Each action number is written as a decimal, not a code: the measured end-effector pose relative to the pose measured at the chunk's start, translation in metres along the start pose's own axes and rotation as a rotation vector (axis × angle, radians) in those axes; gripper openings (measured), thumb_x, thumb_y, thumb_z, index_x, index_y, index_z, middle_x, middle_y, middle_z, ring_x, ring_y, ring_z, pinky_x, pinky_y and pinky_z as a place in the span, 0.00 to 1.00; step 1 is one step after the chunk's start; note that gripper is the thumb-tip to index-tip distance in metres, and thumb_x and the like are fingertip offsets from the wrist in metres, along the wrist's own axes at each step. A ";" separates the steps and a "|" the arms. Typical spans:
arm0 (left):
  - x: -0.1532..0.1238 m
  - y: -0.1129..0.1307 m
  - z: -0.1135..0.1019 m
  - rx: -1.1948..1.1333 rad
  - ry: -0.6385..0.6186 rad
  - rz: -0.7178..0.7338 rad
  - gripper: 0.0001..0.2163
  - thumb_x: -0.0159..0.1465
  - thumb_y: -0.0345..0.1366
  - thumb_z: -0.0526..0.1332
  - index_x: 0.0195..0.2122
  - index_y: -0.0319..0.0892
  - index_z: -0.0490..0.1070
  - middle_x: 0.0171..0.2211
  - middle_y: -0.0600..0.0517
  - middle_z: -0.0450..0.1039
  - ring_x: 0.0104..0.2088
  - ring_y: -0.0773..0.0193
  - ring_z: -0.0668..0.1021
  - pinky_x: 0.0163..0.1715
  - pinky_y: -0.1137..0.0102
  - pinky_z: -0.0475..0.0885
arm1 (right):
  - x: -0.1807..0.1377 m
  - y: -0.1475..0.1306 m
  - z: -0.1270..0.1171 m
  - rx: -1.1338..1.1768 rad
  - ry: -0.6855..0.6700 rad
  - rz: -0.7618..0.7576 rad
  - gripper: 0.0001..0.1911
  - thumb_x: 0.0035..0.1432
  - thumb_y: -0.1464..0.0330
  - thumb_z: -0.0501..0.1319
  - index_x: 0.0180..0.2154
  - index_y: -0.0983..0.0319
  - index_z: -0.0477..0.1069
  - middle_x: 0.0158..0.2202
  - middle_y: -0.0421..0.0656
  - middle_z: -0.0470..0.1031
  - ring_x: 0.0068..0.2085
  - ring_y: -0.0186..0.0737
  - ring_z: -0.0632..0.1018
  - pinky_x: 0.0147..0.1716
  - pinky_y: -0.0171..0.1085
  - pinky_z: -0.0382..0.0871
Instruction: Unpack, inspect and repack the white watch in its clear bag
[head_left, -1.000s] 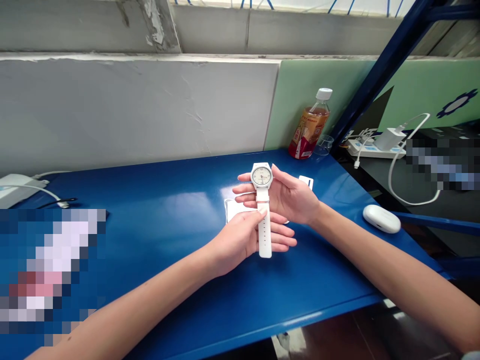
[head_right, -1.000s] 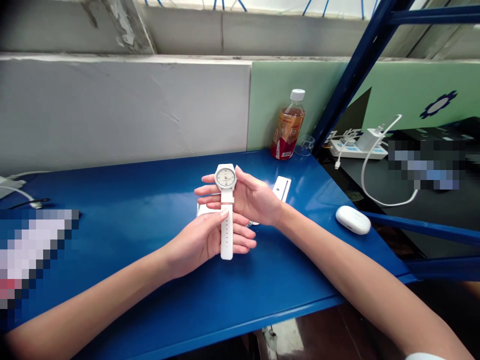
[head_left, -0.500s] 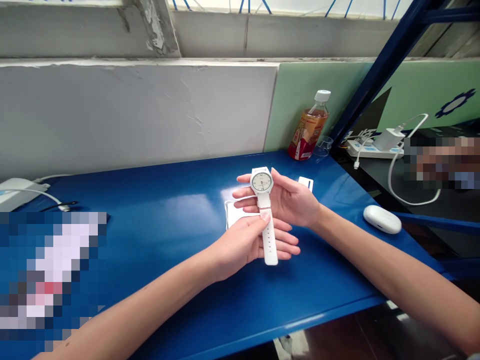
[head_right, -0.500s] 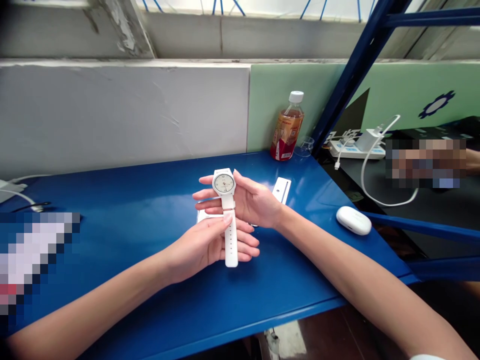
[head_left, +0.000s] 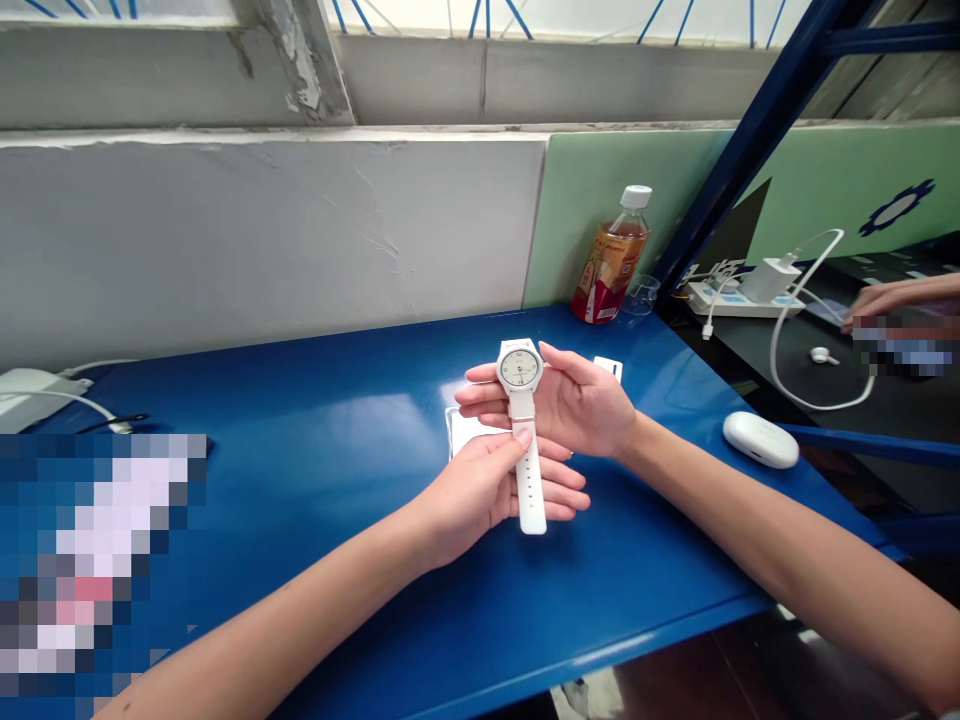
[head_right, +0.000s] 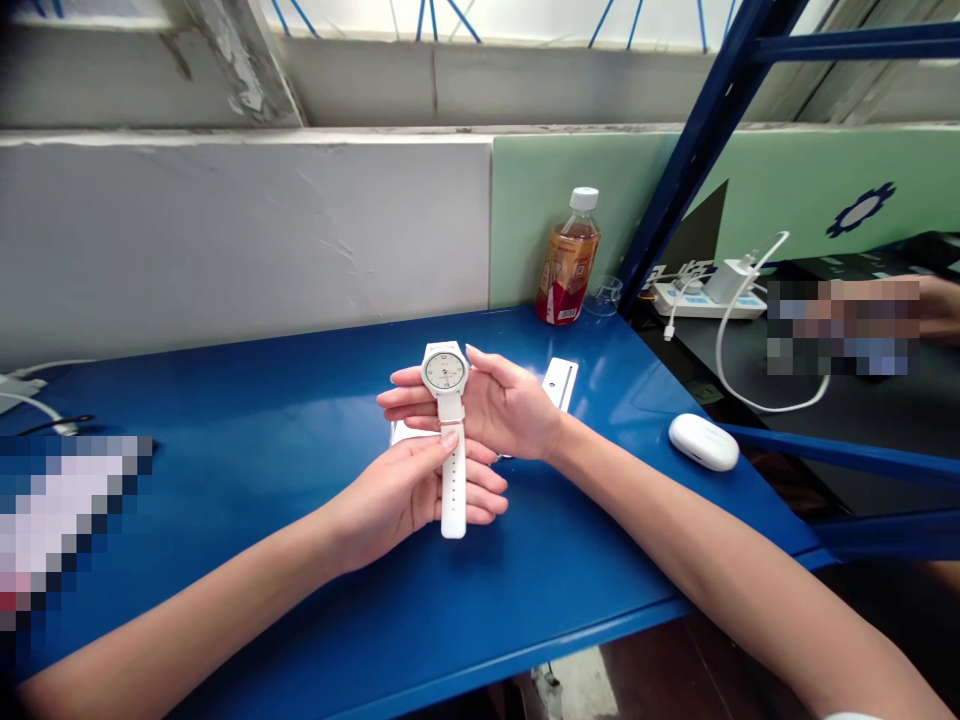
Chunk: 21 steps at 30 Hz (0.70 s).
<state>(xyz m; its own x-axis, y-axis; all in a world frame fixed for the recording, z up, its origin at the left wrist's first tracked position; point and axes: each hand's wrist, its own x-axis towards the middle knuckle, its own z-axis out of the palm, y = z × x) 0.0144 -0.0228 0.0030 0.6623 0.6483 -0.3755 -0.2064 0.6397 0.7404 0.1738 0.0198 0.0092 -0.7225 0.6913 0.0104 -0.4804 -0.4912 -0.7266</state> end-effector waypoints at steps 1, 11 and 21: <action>0.000 0.000 0.000 0.002 0.001 0.003 0.17 0.74 0.38 0.51 0.40 0.30 0.74 0.36 0.37 0.80 0.33 0.56 0.84 0.37 0.65 0.80 | 0.000 0.000 0.000 0.002 -0.009 -0.008 0.31 0.69 0.58 0.39 0.53 0.69 0.73 0.53 0.53 0.78 0.56 0.47 0.76 0.62 0.47 0.60; -0.001 -0.001 -0.001 0.045 0.009 0.111 0.14 0.67 0.41 0.64 0.45 0.33 0.72 0.34 0.44 0.78 0.32 0.60 0.83 0.39 0.64 0.78 | 0.000 -0.004 -0.006 -0.050 0.118 -0.098 0.20 0.65 0.56 0.58 0.47 0.65 0.76 0.35 0.44 0.80 0.42 0.39 0.80 0.44 0.37 0.74; -0.004 -0.005 0.003 -0.012 -0.081 0.128 0.18 0.65 0.45 0.65 0.45 0.34 0.72 0.36 0.43 0.78 0.30 0.60 0.82 0.37 0.64 0.76 | 0.003 0.004 -0.010 -0.107 0.283 -0.195 0.19 0.49 0.51 0.72 0.28 0.60 0.75 0.24 0.39 0.79 0.33 0.36 0.82 0.37 0.33 0.76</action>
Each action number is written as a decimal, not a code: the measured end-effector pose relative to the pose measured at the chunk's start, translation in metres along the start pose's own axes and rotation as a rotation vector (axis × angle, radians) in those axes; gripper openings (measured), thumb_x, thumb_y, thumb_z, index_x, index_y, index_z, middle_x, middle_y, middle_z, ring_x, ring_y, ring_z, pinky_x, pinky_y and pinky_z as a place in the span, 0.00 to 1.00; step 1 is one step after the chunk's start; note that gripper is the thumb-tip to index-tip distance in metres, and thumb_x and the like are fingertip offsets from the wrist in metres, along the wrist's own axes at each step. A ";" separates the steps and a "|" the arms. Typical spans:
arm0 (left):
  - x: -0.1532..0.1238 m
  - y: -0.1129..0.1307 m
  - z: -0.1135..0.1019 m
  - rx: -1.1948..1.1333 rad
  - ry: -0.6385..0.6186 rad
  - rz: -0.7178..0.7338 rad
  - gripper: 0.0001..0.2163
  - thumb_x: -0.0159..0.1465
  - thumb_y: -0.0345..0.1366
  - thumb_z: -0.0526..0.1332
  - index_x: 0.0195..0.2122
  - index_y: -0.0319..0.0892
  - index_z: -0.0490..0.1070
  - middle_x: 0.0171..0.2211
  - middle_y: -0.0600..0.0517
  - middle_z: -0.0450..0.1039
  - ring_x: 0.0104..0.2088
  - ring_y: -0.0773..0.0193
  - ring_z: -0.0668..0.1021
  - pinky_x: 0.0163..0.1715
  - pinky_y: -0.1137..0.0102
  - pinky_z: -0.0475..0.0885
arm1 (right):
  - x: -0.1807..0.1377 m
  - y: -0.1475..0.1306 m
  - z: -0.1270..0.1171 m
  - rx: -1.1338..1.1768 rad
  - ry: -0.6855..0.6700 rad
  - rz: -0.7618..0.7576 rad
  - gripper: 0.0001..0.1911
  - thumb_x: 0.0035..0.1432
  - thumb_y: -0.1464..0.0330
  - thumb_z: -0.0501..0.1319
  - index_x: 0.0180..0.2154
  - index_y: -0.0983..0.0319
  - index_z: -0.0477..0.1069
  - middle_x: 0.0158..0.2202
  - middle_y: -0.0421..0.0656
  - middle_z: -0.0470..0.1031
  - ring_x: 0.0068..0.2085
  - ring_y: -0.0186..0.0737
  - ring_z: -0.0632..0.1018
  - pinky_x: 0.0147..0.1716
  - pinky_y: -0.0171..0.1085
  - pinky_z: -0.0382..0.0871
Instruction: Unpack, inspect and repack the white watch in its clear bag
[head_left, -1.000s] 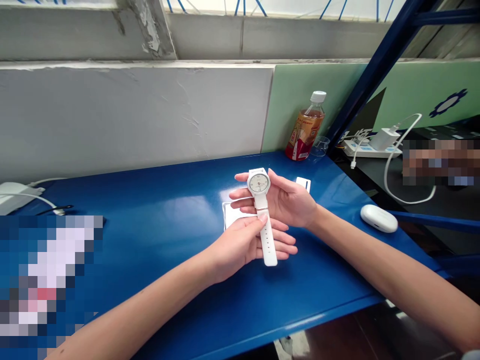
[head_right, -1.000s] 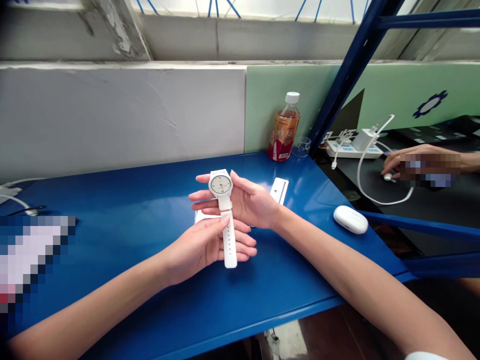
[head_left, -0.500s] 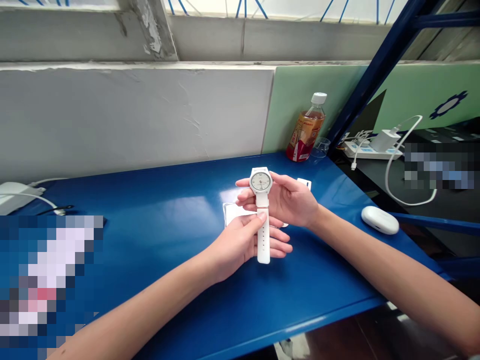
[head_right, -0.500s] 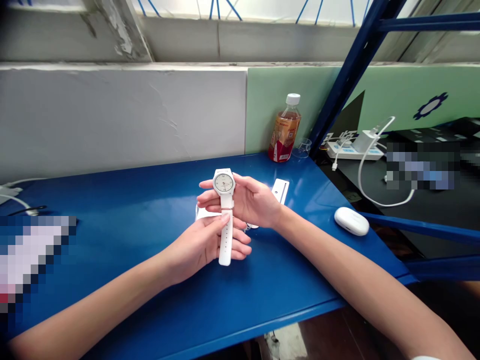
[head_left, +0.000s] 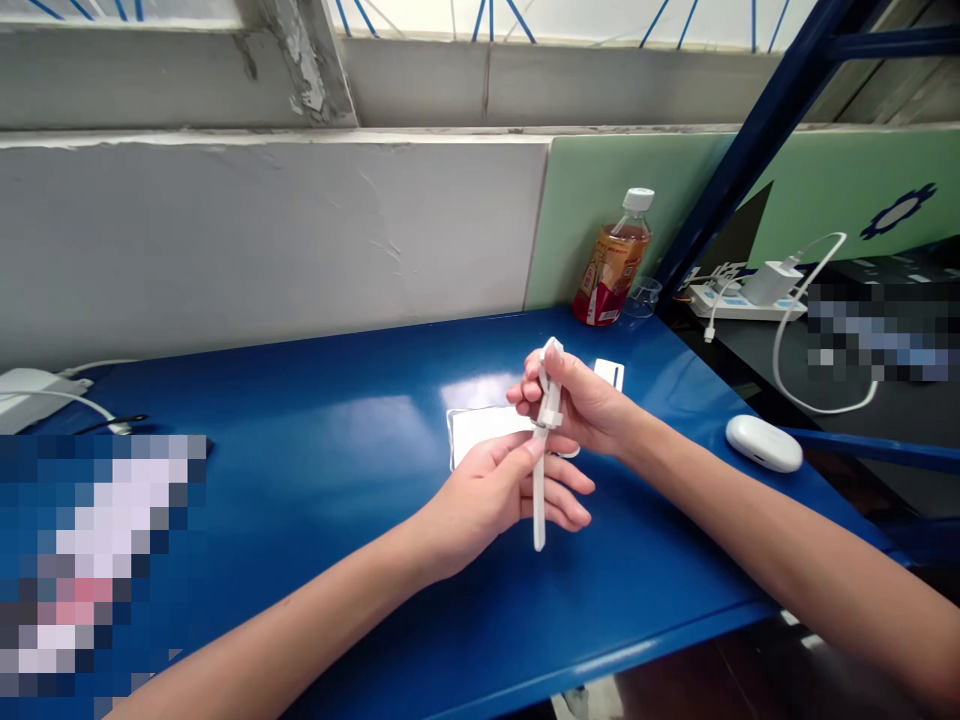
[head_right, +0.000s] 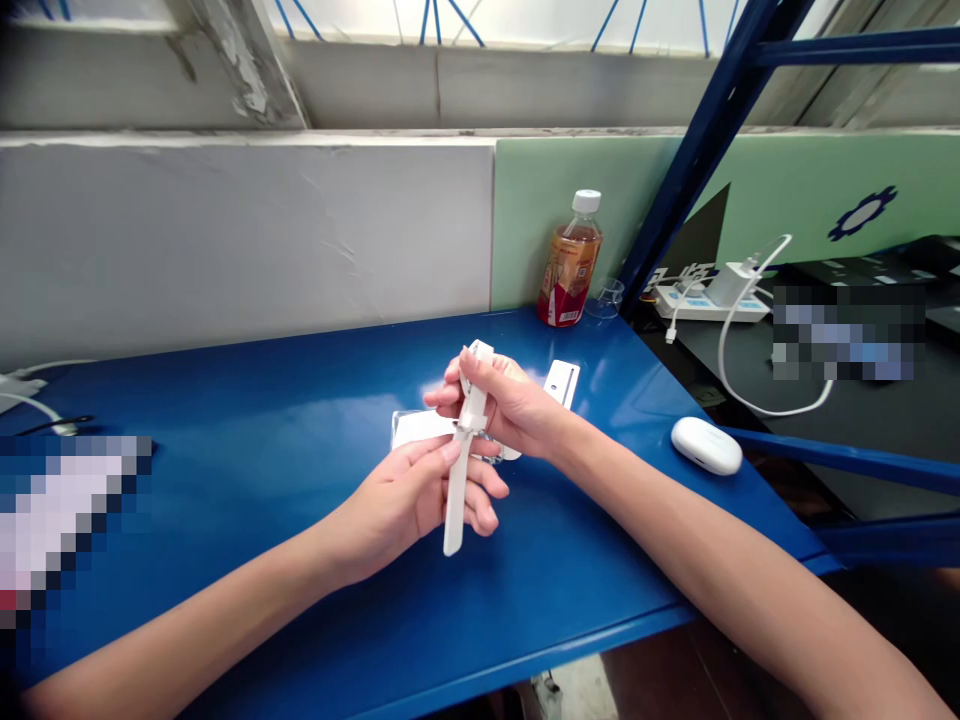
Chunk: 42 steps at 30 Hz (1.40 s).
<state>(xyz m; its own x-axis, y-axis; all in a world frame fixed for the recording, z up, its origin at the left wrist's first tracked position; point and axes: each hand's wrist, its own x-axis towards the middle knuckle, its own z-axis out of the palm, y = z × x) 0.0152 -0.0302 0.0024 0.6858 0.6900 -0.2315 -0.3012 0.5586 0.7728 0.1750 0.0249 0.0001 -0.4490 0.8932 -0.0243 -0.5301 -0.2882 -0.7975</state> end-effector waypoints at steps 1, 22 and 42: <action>0.001 0.000 -0.001 -0.014 0.000 0.018 0.17 0.65 0.45 0.64 0.45 0.34 0.72 0.35 0.43 0.78 0.30 0.60 0.82 0.37 0.65 0.76 | -0.001 -0.001 0.001 0.006 -0.023 -0.015 0.18 0.50 0.52 0.71 0.31 0.60 0.77 0.28 0.40 0.81 0.37 0.37 0.82 0.42 0.35 0.76; -0.002 -0.008 -0.003 0.107 -0.042 -0.041 0.15 0.67 0.43 0.63 0.45 0.35 0.74 0.34 0.43 0.80 0.36 0.55 0.84 0.43 0.61 0.76 | -0.009 -0.011 0.000 -0.124 -0.270 0.080 0.19 0.66 0.66 0.61 0.58 0.59 0.70 0.54 0.47 0.79 0.50 0.43 0.82 0.50 0.42 0.76; 0.000 -0.004 -0.004 0.042 -0.035 0.056 0.16 0.65 0.43 0.66 0.44 0.33 0.73 0.40 0.39 0.80 0.41 0.52 0.83 0.45 0.60 0.77 | -0.006 -0.010 -0.001 -0.047 -0.240 0.081 0.17 0.68 0.66 0.56 0.56 0.62 0.72 0.53 0.47 0.79 0.52 0.41 0.80 0.56 0.41 0.72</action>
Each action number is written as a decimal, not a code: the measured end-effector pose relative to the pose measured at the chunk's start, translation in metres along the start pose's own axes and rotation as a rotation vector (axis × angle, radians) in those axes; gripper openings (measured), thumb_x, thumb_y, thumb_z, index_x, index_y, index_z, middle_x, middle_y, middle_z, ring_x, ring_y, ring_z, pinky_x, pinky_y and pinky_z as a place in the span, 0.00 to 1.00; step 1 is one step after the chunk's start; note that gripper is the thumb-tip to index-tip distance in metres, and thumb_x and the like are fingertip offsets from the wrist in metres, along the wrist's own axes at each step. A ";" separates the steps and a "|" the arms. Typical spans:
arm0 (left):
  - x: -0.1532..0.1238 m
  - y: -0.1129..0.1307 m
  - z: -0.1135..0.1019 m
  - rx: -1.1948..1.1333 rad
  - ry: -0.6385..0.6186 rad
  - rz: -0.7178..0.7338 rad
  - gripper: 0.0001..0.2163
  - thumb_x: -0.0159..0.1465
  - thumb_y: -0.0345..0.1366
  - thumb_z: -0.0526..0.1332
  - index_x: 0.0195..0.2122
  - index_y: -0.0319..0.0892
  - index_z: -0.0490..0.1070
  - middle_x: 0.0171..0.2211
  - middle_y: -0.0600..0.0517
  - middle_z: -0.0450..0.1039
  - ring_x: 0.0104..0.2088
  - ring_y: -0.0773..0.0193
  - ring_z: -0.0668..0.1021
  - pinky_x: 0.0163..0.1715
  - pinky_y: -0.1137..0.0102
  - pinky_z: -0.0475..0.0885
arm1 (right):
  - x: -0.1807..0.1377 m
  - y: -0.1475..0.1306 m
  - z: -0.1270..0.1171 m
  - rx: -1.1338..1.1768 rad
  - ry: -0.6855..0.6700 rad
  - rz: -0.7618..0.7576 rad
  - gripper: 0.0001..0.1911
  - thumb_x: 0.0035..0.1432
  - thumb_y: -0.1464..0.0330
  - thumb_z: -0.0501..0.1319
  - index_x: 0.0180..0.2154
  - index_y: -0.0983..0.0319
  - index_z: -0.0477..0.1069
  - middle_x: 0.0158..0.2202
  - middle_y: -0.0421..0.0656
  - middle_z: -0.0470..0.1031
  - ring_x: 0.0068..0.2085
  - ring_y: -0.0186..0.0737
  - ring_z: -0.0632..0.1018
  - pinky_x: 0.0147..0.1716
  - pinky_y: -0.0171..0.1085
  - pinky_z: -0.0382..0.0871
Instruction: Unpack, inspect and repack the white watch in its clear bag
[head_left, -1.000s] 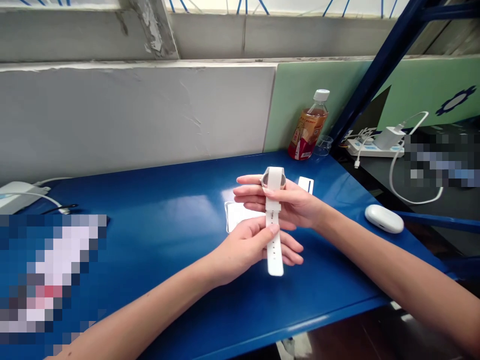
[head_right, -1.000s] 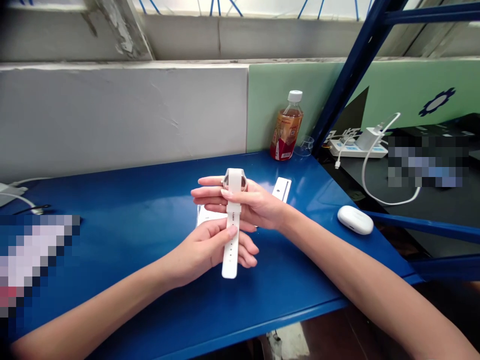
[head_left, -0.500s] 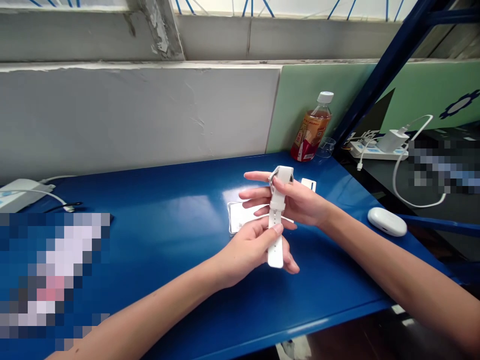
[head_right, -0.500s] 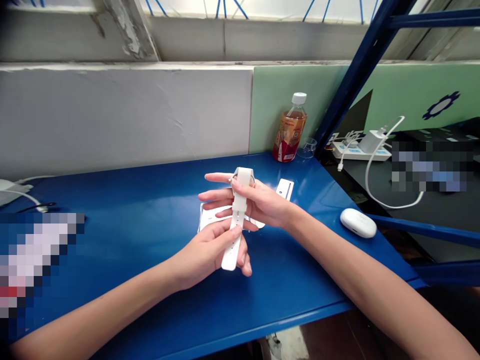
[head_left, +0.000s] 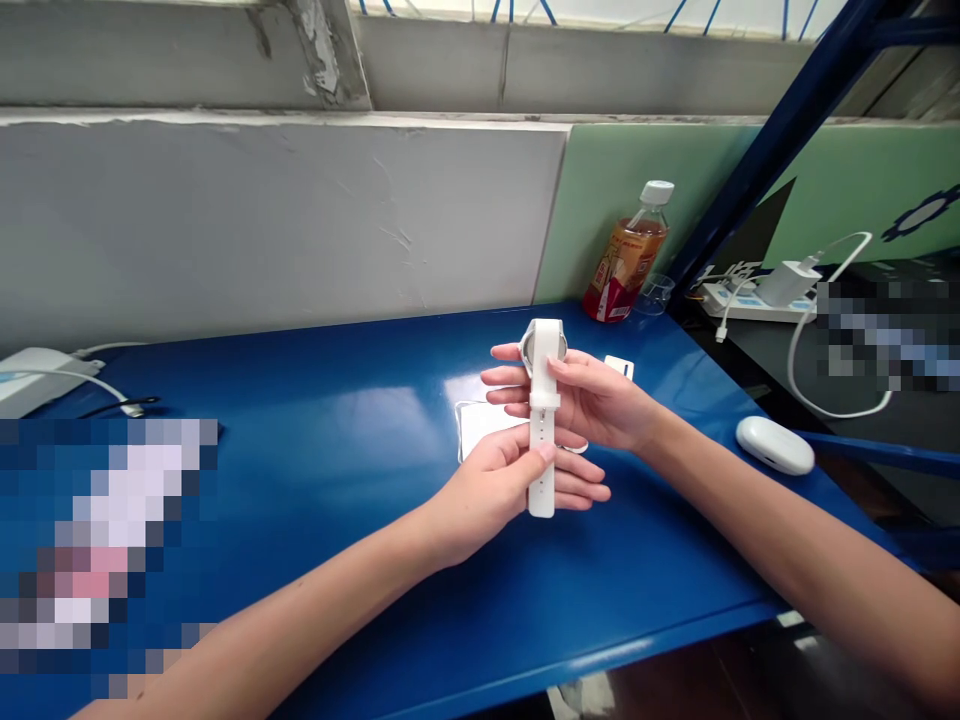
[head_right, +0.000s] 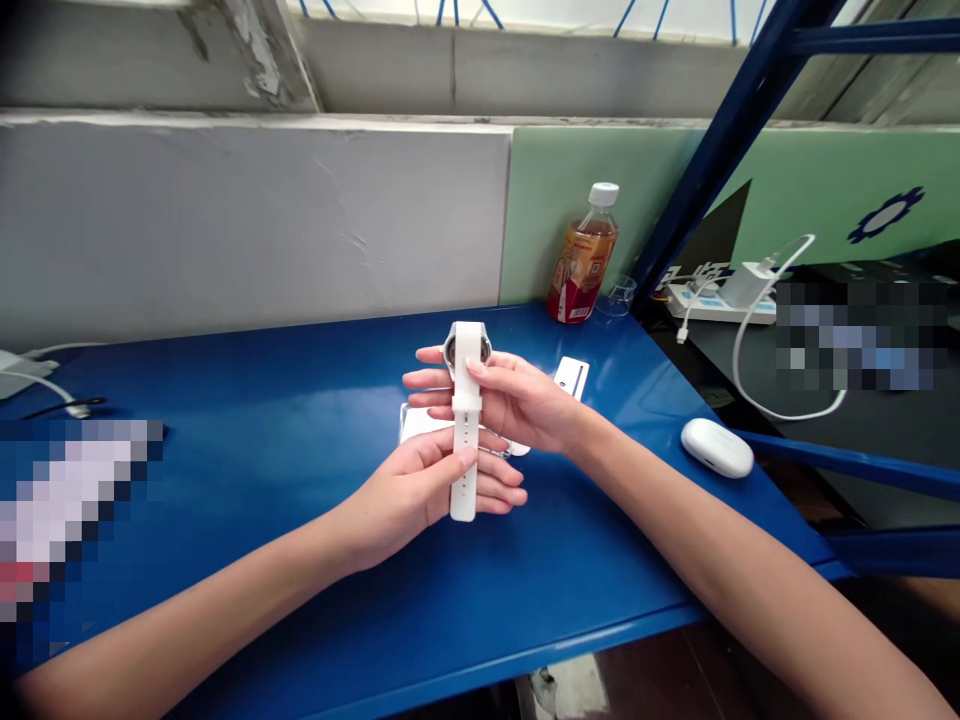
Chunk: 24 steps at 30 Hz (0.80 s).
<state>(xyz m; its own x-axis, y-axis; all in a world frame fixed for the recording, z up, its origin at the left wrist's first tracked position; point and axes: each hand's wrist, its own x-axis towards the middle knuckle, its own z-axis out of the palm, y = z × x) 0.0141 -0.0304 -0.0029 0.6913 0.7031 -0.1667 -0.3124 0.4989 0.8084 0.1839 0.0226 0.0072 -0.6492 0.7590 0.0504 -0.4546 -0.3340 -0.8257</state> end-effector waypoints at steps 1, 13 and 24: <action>0.000 0.000 0.000 -0.002 -0.003 -0.002 0.15 0.66 0.42 0.66 0.44 0.32 0.73 0.41 0.39 0.79 0.41 0.52 0.83 0.45 0.60 0.77 | -0.001 0.000 0.001 -0.001 -0.011 -0.006 0.17 0.68 0.66 0.57 0.56 0.61 0.72 0.53 0.46 0.79 0.53 0.41 0.79 0.56 0.41 0.71; 0.002 -0.004 -0.001 0.023 0.001 -0.066 0.15 0.65 0.40 0.66 0.47 0.32 0.76 0.47 0.34 0.79 0.50 0.46 0.80 0.53 0.53 0.73 | -0.001 0.003 0.005 -0.041 0.004 0.007 0.17 0.65 0.75 0.59 0.54 0.63 0.74 0.52 0.47 0.80 0.52 0.41 0.80 0.55 0.39 0.73; 0.002 -0.004 -0.008 -0.130 -0.085 -0.116 0.12 0.68 0.33 0.62 0.49 0.30 0.77 0.50 0.32 0.77 0.52 0.46 0.80 0.54 0.55 0.72 | 0.000 0.001 0.008 -0.005 0.051 0.041 0.16 0.69 0.69 0.54 0.55 0.65 0.72 0.51 0.50 0.80 0.50 0.44 0.82 0.54 0.44 0.74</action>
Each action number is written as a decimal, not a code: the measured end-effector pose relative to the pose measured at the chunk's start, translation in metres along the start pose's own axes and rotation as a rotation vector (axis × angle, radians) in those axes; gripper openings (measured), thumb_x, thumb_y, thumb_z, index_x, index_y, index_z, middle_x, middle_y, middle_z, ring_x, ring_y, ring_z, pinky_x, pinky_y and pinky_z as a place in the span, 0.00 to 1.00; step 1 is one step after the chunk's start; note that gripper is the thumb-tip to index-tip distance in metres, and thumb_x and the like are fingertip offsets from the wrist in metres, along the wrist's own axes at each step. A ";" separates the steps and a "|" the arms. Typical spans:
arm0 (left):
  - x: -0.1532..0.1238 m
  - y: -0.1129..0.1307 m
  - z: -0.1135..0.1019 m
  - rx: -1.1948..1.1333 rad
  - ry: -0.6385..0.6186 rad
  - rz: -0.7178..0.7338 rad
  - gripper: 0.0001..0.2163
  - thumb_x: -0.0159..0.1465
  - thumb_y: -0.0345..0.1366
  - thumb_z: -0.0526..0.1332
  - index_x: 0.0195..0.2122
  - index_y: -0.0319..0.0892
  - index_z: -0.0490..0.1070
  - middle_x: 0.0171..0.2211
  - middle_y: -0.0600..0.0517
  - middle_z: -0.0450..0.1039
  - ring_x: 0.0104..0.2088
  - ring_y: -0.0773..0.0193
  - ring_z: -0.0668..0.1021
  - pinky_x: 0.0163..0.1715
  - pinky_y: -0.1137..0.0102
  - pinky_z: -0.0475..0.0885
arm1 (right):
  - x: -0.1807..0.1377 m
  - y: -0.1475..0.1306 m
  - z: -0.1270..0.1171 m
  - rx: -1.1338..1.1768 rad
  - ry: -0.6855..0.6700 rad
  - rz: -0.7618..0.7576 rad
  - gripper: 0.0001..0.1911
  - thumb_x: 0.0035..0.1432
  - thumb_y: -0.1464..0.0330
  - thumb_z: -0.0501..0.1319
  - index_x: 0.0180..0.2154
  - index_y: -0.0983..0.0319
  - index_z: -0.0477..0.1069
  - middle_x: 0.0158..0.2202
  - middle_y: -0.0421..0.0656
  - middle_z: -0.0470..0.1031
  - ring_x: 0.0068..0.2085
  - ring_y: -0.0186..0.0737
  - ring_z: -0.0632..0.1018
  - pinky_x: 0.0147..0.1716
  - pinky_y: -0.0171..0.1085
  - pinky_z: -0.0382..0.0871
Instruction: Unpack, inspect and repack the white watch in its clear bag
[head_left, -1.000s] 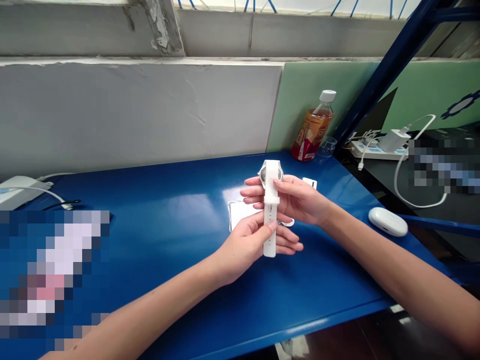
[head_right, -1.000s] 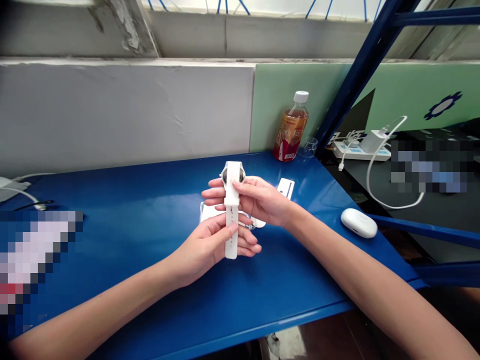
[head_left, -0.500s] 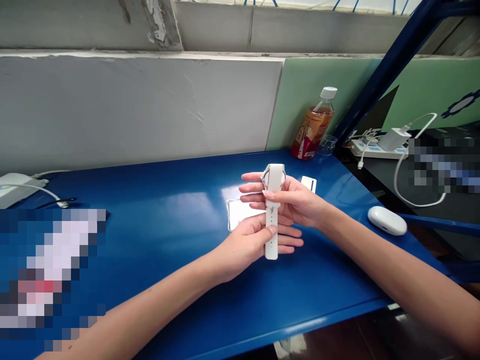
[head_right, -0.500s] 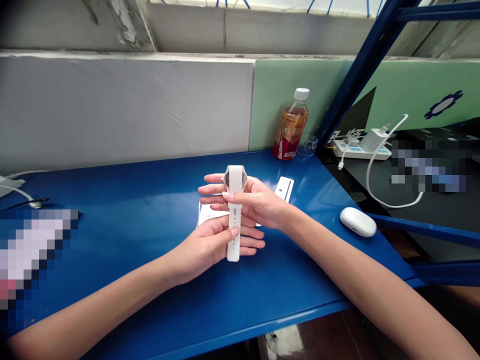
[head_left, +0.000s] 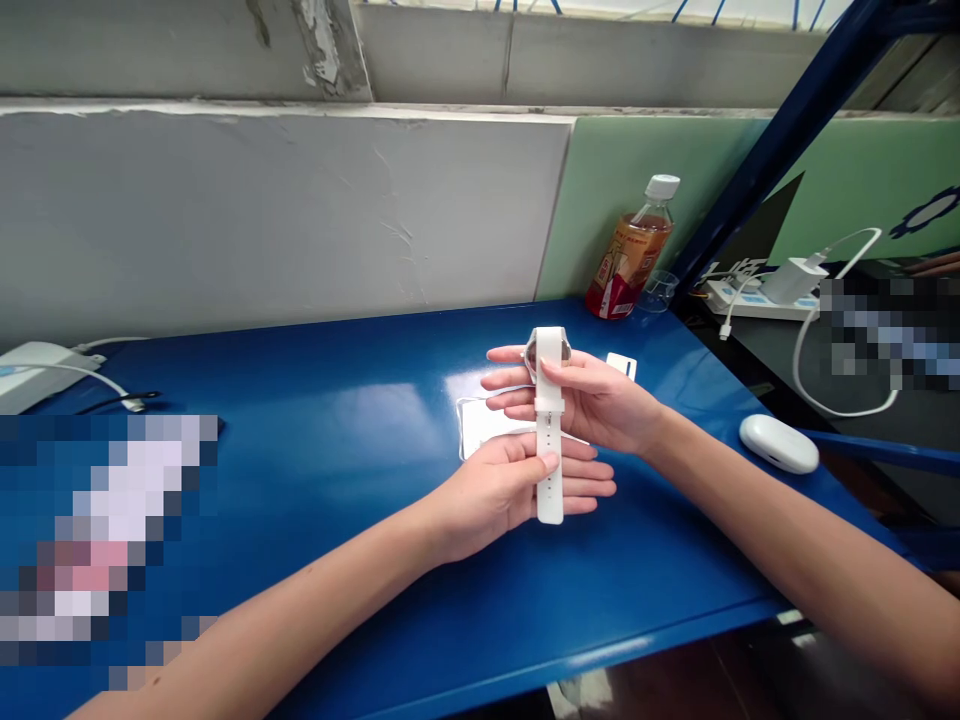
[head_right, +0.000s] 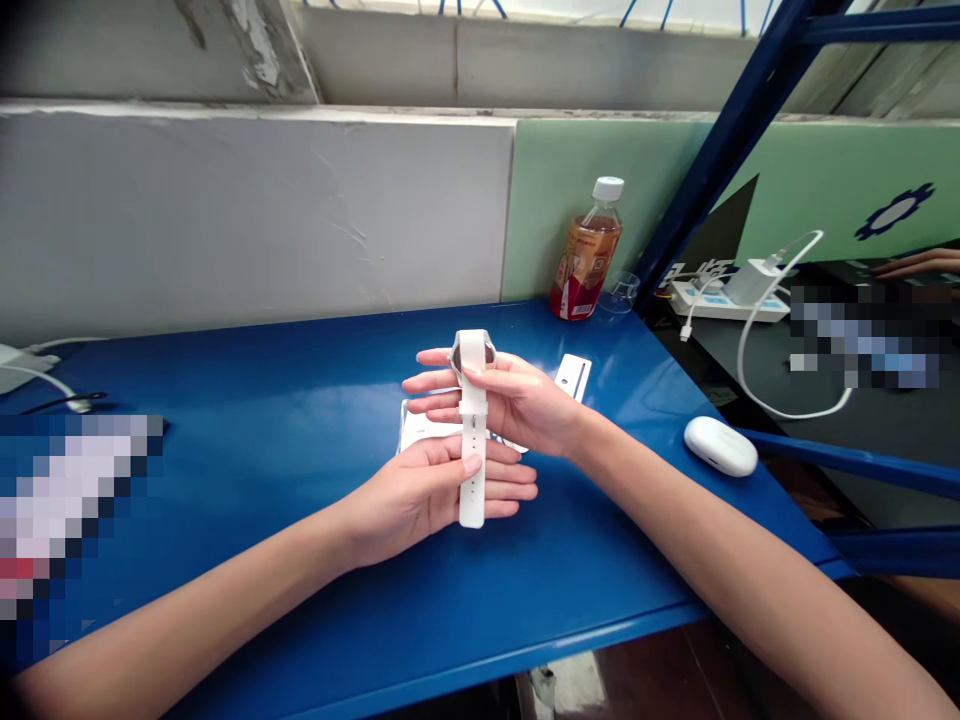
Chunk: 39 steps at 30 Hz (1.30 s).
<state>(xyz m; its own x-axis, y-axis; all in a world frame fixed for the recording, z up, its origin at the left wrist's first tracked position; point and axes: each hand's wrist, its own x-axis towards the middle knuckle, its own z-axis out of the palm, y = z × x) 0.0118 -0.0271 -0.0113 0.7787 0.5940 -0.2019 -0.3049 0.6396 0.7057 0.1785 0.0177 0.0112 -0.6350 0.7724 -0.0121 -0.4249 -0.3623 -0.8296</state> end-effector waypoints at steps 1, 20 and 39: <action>0.000 0.001 -0.001 0.007 -0.001 -0.003 0.12 0.67 0.32 0.62 0.48 0.30 0.77 0.51 0.32 0.77 0.52 0.45 0.80 0.54 0.55 0.72 | 0.000 0.000 0.000 -0.005 -0.002 0.006 0.17 0.69 0.68 0.54 0.55 0.65 0.72 0.51 0.50 0.80 0.50 0.45 0.81 0.54 0.45 0.73; 0.001 0.001 -0.002 0.027 0.043 -0.033 0.13 0.69 0.33 0.59 0.49 0.30 0.77 0.51 0.32 0.76 0.53 0.45 0.79 0.56 0.52 0.70 | 0.001 0.001 -0.002 -0.012 -0.048 0.047 0.17 0.64 0.69 0.59 0.53 0.67 0.72 0.50 0.51 0.80 0.50 0.46 0.81 0.55 0.46 0.71; -0.001 0.006 0.003 0.002 0.096 -0.044 0.11 0.68 0.32 0.60 0.47 0.30 0.76 0.48 0.32 0.78 0.50 0.46 0.81 0.56 0.51 0.70 | -0.003 -0.003 0.004 -0.003 -0.113 0.060 0.29 0.67 0.52 0.47 0.53 0.64 0.73 0.58 0.48 0.75 0.62 0.48 0.71 0.65 0.47 0.56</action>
<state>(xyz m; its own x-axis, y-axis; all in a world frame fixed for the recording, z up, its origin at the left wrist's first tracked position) 0.0109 -0.0253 -0.0053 0.7348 0.6098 -0.2970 -0.2708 0.6652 0.6958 0.1794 0.0146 0.0159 -0.7278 0.6858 0.0011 -0.3823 -0.4044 -0.8308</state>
